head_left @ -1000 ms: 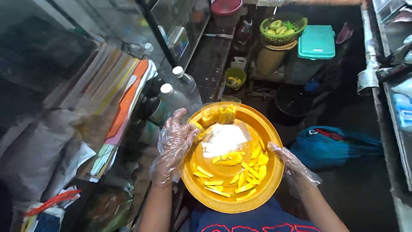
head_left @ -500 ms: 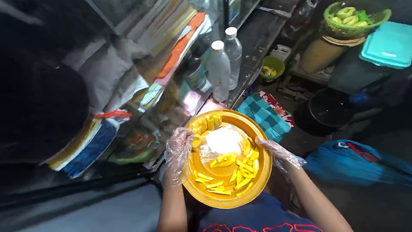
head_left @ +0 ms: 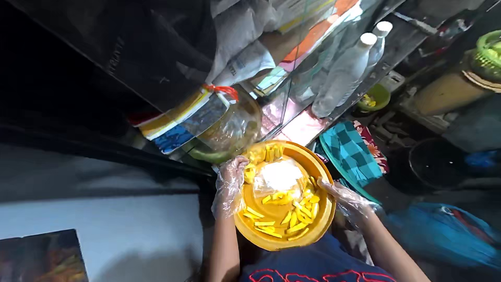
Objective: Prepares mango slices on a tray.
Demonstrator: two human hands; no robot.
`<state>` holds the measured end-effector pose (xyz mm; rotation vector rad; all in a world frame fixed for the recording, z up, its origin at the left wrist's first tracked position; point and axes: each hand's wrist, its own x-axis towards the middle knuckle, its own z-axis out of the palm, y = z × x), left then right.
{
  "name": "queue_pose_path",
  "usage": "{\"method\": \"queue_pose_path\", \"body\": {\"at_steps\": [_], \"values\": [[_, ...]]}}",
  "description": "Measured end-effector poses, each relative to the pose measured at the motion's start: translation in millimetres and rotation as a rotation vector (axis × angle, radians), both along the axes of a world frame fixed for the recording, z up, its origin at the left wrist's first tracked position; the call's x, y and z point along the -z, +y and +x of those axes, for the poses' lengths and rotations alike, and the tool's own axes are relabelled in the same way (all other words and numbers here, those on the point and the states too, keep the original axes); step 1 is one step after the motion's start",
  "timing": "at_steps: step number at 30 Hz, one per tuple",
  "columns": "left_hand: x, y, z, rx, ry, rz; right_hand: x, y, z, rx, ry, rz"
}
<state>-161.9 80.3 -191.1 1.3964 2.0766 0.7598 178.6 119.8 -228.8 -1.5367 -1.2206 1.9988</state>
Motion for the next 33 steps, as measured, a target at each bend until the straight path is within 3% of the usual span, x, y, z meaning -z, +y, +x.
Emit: {"method": "queue_pose_path", "body": {"at_steps": [2,5,9,11,14,18,21,25,28,33], "values": [[0.8,2.1,1.2,0.029,-0.03,-0.004,-5.3,6.9,5.1,-0.094,-0.214,0.201],[-6.7,-4.2,7.7,0.099,-0.034,0.019,-23.1,21.1,-2.4,-0.063,-0.468,0.567],[-20.2,-6.0,12.4,0.156,-0.122,0.029,-66.8,33.9,-56.2,-0.174,-0.3,0.829],[-27.8,-13.7,14.0,0.135,-0.21,0.038,-68.3,39.0,-91.6,-0.421,-0.227,0.787],[-34.1,-21.0,13.3,0.154,-0.335,0.107,-52.5,50.6,-127.7,-0.743,-0.109,0.513],[-26.0,-19.4,18.2,0.051,-0.566,0.232,-40.6,48.1,-137.5,-0.645,0.15,0.246],[-14.0,-27.3,20.8,-0.091,-0.667,0.228,-27.3,44.7,-140.1,-0.558,0.223,0.203],[-15.3,-38.9,37.9,-0.243,-0.663,-0.003,-27.7,33.1,-149.0,-0.474,0.189,0.191],[5.6,-44.9,44.4,-0.269,-0.669,-0.002,-26.3,25.3,-154.2,-0.445,0.183,0.173],[19.6,-50.9,42.4,-0.257,-0.496,-0.052,-13.9,24.7,-156.5,-0.483,0.158,0.163]]}}
